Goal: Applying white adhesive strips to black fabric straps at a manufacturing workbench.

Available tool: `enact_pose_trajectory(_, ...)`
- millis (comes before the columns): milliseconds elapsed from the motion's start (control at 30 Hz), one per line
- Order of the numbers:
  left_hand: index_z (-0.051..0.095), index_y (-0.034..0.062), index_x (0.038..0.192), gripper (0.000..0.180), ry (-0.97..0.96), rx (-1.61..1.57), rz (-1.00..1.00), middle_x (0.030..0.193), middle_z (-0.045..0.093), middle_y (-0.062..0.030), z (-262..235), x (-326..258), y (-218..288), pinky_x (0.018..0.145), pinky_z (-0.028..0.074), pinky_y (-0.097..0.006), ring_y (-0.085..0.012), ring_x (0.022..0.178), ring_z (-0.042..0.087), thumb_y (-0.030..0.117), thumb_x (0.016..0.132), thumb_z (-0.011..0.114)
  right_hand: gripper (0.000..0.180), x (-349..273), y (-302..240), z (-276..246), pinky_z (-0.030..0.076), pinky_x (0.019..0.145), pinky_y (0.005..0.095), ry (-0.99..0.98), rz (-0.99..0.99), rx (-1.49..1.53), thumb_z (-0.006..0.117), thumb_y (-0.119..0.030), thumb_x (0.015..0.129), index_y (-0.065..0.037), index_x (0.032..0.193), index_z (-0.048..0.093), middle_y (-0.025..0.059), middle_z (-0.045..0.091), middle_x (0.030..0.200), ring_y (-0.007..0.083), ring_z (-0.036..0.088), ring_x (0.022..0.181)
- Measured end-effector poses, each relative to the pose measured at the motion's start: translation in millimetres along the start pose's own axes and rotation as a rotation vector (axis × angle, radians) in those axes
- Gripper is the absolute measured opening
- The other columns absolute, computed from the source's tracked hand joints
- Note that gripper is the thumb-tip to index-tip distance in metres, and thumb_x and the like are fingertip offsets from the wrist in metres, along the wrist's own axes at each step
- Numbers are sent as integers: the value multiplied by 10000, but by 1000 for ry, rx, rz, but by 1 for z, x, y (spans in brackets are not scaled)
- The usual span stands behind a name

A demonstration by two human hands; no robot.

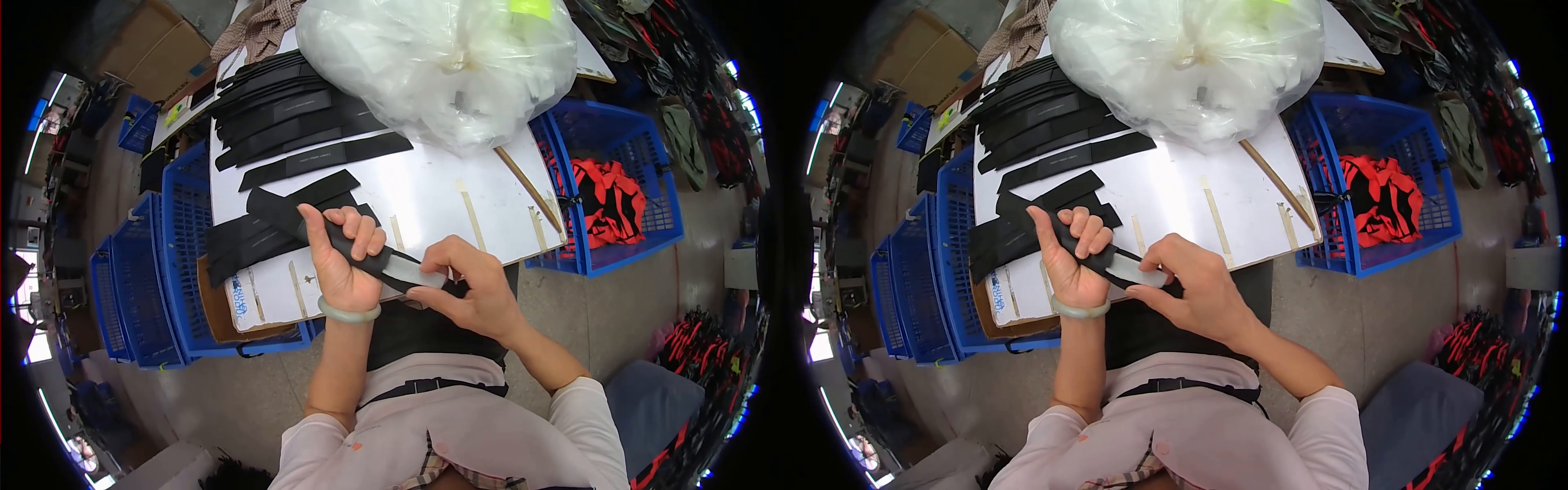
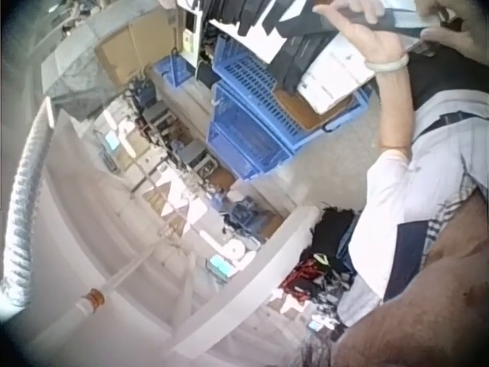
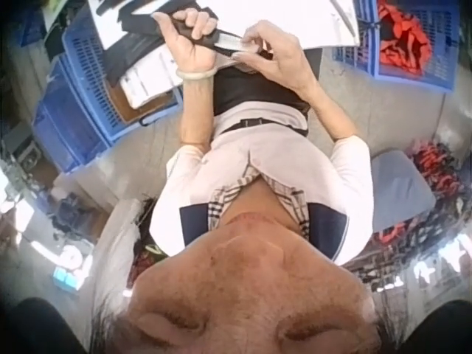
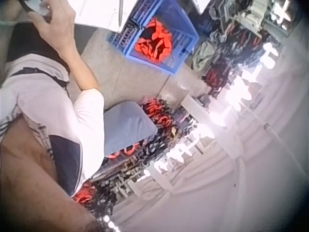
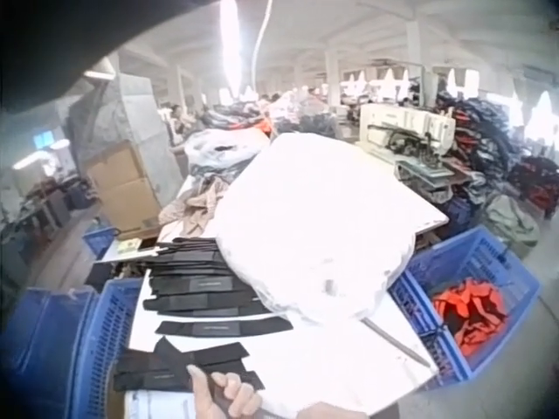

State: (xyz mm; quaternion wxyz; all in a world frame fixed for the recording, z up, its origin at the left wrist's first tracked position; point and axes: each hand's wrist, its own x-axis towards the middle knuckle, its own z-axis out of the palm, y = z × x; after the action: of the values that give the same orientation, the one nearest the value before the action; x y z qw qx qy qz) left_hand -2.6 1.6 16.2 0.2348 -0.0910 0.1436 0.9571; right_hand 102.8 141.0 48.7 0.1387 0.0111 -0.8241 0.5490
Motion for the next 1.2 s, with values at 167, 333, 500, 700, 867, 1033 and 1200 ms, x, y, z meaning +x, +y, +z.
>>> enact_pose_trajectory(167, 558, 88, 752, 451, -23, -73, -32, 639, 416, -5, 5, -1, -6, 473, 325, -264, -110, 487, 351, 510, 910, 577, 195, 1, 6, 5, 475, 580, 299, 59, -176, -5, 750, 6, 721, 0, 772, 561, 90, 585, 844, 212, 587, 675)
enact_pose_trajectory(333, 560, 85, 758, 455, -18, -88, -39, 633, 415, -6, 3, 0, -6, 474, 322, -264, -112, 485, 350, 513, 909, 578, 151, 7, 7, 12, 494, 602, 301, 100, -233, -26, 741, 26, 717, 5, 806, 620, 95, 590, 892, 200, 591, 713)
enact_pose_trajectory(500, 550, 85, 745, 459, 34, -168, -72, 619, 397, -4, 8, -1, -7, 467, 318, -256, -109, 481, 342, 510, 916, 572, 184, 3, 13, 14, 507, 630, 304, 121, -292, -87, 737, 39, 702, -8, 869, 674, 94, 581, 906, 213, 595, 754)
enact_pose_trajectory(700, 529, 89, 722, 468, 30, -123, -122, 618, 383, -1, 2, -2, -7, 460, 315, -246, -101, 476, 329, 511, 923, 559, 219, 5, 16, 14, 468, 641, 318, 98, -340, -212, 779, -90, 699, -89, 902, 696, 83, 564, 955, 210, 564, 792)
enact_pose_trajectory(867, 525, 94, 727, 462, 49, -139, -58, 618, 379, 1, 7, -2, -1, 465, 317, -246, -101, 475, 327, 509, 928, 552, 477, -4, 8, 12, 390, 718, 338, -104, -265, -471, 769, -365, 702, -180, 1123, 643, 70, 540, 999, 213, 523, 872)
enact_pose_trajectory(1033, 513, 95, 736, 453, -3, -126, -54, 619, 376, 7, 4, -2, -1, 468, 316, -246, -100, 480, 330, 499, 941, 535, 489, -1, 14, 17, 386, 684, 328, -155, -260, -452, 761, -366, 725, -185, 1158, 622, 54, 536, 901, 197, 530, 806)
enact_pose_trajectory(1200, 430, 98, 726, 420, -134, 91, 71, 595, 332, 13, 15, -9, -7, 438, 311, -235, -88, 463, 315, 426, 977, 508, 421, -4, 23, 21, 401, 610, 335, -168, -276, -420, 767, -306, 742, -175, 1120, 636, 50, 523, 789, 212, 528, 691)
